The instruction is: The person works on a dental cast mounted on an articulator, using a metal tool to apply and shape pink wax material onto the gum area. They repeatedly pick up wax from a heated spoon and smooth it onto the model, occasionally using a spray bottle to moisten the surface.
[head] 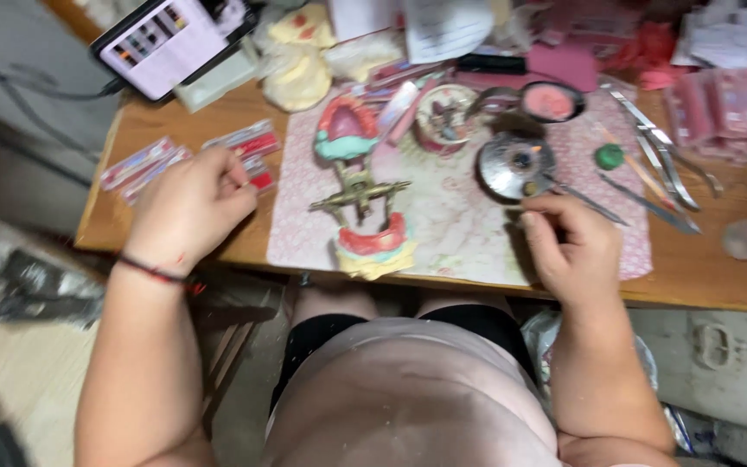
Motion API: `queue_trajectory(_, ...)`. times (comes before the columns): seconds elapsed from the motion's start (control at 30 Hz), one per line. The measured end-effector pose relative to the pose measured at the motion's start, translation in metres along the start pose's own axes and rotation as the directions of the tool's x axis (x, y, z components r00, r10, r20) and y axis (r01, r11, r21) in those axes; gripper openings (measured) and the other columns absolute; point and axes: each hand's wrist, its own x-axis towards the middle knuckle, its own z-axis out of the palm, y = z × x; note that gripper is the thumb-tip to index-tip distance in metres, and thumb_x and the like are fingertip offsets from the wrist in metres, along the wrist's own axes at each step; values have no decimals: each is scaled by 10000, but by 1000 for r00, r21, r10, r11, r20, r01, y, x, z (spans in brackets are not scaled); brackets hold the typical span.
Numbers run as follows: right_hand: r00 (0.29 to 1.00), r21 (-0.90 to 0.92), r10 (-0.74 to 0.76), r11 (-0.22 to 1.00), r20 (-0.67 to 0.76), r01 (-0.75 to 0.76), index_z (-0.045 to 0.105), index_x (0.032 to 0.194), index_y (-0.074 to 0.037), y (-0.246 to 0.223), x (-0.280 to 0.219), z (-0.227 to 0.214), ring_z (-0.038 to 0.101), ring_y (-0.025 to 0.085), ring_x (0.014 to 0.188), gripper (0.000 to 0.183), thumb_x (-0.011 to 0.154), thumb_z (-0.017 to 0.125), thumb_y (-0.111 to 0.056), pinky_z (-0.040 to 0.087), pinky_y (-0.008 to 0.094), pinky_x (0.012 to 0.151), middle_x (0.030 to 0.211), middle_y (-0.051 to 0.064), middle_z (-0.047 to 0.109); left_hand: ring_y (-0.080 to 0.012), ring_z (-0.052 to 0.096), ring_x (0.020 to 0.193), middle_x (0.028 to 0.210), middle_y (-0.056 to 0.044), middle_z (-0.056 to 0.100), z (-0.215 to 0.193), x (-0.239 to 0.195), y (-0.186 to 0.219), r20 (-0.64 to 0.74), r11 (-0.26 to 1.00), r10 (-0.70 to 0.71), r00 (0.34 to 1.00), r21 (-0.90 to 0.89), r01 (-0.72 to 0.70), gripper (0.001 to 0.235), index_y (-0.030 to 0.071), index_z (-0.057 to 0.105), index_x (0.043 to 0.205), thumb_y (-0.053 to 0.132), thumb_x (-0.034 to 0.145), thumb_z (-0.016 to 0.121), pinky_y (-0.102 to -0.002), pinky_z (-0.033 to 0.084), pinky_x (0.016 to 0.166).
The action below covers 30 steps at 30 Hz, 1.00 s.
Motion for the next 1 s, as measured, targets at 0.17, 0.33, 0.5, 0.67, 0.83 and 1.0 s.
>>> queue_trajectory(0.17, 993, -38, -100, 994, 62, 102, 732, 1038, -27, -49, 15, 5, 712, 221, 816, 113, 1011, 668, -116, 531, 327, 774, 958, 99, 763, -153, 593, 672, 698, 69, 644, -5, -17, 38, -97, 975, 64, 993, -204, -82, 53, 210, 638, 875, 236, 842, 670, -359, 443, 684)
queue_trajectory(0.33, 903, 155, -402, 912, 150, 380, 688, 1169, 1, -95, 56, 17, 723, 292, 852, 172, 1044, 625, -101, 571, 375, 821, 1022, 151, 755, -85, 705, 784, 837, 88, 709, -25, -21, 94, -73, 880, 386, 920, -272, -391, 68, 220, 670, 938, 251, 878, 664, -288, 607, 728)
queue_trajectory(0.5, 811, 289, -552, 822, 191, 491, 654, 1298, 12, -114, 86, 29, 740, 340, 1069, 271, 1045, 690, -78, 594, 421, 975, 1205, 183, 724, -69, 552, 574, 609, 116, 636, -36, -6, 135, 79, 811, 543, 836, -307, -498, 136, 241, 665, 875, 229, 745, 703, -294, 432, 577)
queue_trajectory(0.67, 799, 308, -573, 805, 182, 507, 692, 1237, -1, -106, 91, 32, 763, 317, 995, 248, 1021, 727, -116, 601, 399, 905, 1126, 179, 750, -50, 458, 568, 600, 95, 548, -38, 7, 136, 202, 776, 532, 822, -504, -379, 105, 184, 699, 857, 143, 761, 705, -238, 385, 552)
queue_trajectory(0.83, 794, 333, -594, 780, 128, 530, 730, 1161, -19, -103, 94, 35, 784, 299, 891, 192, 1004, 742, -130, 623, 380, 814, 1023, 157, 772, -39, 443, 572, 637, 57, 559, -27, 18, 128, 277, 666, 582, 765, -702, -252, 71, 111, 720, 925, 94, 858, 708, -206, 343, 523)
queue_trajectory(1.0, 807, 216, -591, 788, 3, 576, 757, 1069, 7, -103, 94, 38, 785, 317, 892, 104, 1026, 705, -72, 651, 411, 852, 1014, 179, 774, 6, 424, 548, 653, 77, 581, -10, 22, 122, 157, 359, 668, 727, -924, -130, 116, 68, 690, 1029, 67, 914, 710, -160, 311, 480)
